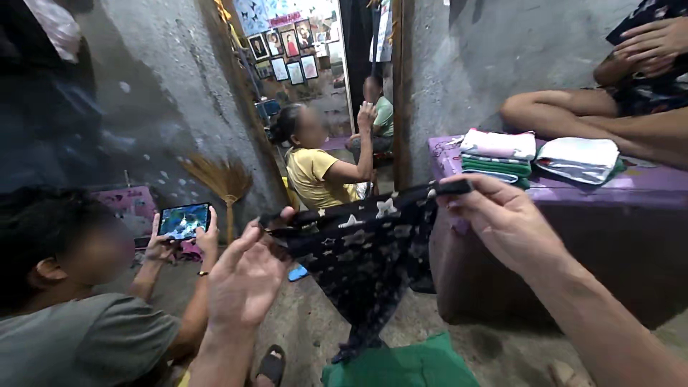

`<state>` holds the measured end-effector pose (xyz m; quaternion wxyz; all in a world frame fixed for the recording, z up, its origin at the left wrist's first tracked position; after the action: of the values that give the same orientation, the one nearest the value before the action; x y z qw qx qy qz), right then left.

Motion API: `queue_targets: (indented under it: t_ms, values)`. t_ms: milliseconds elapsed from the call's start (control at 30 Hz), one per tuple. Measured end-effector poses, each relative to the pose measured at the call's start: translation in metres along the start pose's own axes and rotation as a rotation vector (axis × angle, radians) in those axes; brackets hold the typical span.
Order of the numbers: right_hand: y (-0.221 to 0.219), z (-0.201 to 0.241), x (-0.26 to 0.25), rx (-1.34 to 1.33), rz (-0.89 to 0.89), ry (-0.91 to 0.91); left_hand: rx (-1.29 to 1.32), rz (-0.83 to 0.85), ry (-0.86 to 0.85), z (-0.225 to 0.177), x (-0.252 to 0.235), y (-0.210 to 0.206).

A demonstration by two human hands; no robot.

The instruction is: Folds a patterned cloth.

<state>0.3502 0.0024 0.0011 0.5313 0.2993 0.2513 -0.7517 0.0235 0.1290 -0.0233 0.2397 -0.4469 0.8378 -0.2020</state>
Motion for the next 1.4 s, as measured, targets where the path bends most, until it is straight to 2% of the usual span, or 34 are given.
queue_targets:
  t_ms: [67, 167, 200, 267, 333, 400, 467, 567, 633, 700, 767, 833, 933, 1033, 1133, 1300, 1400]
  values:
    - [-0.001, 0.029, -0.005, 0.025, -0.020, 0.212, -0.060, 0.226, -0.202, -0.023, 0.017, -0.021]
    - [-0.006, 0.044, 0.006, 0.168, -0.021, 0.343, -0.133, 0.317, -0.338, -0.023, 0.037, -0.032]
    - [-0.008, 0.037, 0.009, 0.220, -0.008, 0.333, -0.151, 0.325, -0.315, -0.014, 0.037, -0.030]
    - [-0.008, 0.013, 0.011, 0.194, 0.002, 0.193, -0.123, 0.331, -0.231, 0.006, 0.032, -0.018]
    - [-0.001, -0.005, 0.009, -0.016, -0.054, -0.004, -0.094, 0.273, -0.212, 0.015, 0.030, -0.007]
    - [0.000, -0.010, 0.007, -0.145, -0.086, -0.110, -0.192, 0.274, -0.277, 0.017, 0.034, -0.012]
    - [-0.019, -0.007, 0.013, -0.174, 0.004, -0.126, -0.390, 0.324, -0.348, 0.027, 0.039, -0.031]
    - [-0.073, -0.004, 0.035, -0.134, 0.350, -0.120, -0.705, 0.373, -0.435, 0.057, 0.044, -0.065]
    - [-0.100, -0.001, 0.044, -0.082, 0.497, -0.066, -0.813, 0.341, -0.519, 0.073, 0.044, -0.077]
    - [-0.107, 0.003, 0.040, -0.016, 0.531, -0.015, -0.877, 0.257, -0.637, 0.082, 0.043, -0.077]
    - [-0.101, 0.011, 0.027, -0.007, 0.465, -0.008, -0.979, 0.172, -0.749, 0.092, 0.044, -0.074]
    - [-0.087, 0.016, 0.013, -0.085, 0.366, -0.062, -1.094, 0.165, -0.779, 0.105, 0.045, -0.068]
    - [-0.060, 0.019, -0.003, -0.195, 0.184, -0.165, -1.290, 0.193, -0.663, 0.120, 0.040, -0.049]
    - [-0.027, 0.021, -0.017, -0.208, -0.012, -0.214, -1.510, 0.288, -0.527, 0.117, 0.028, -0.033]
    - [0.004, 0.014, -0.027, -0.153, -0.143, -0.215, -1.609, 0.350, -0.674, 0.093, 0.018, -0.027]
    - [0.032, -0.022, -0.029, -0.121, -0.270, -0.385, -1.677, 0.382, -1.034, 0.053, -0.001, -0.026]
    - [0.040, -0.024, -0.031, -0.138, -0.316, -0.380, -1.681, 0.371, -1.087, 0.039, -0.012, -0.024]
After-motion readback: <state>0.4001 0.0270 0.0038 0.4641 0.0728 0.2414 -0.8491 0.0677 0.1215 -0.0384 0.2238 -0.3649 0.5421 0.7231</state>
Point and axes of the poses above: each hand's wrist, its own x-axis away from the middle knuckle, its own y-axis out of the back of the hand, z = x × y, the point moved 6 cm from there along -x, towards the middle knuckle, and after that the axes turned 10 degrees about y, right-handed, at the moved point
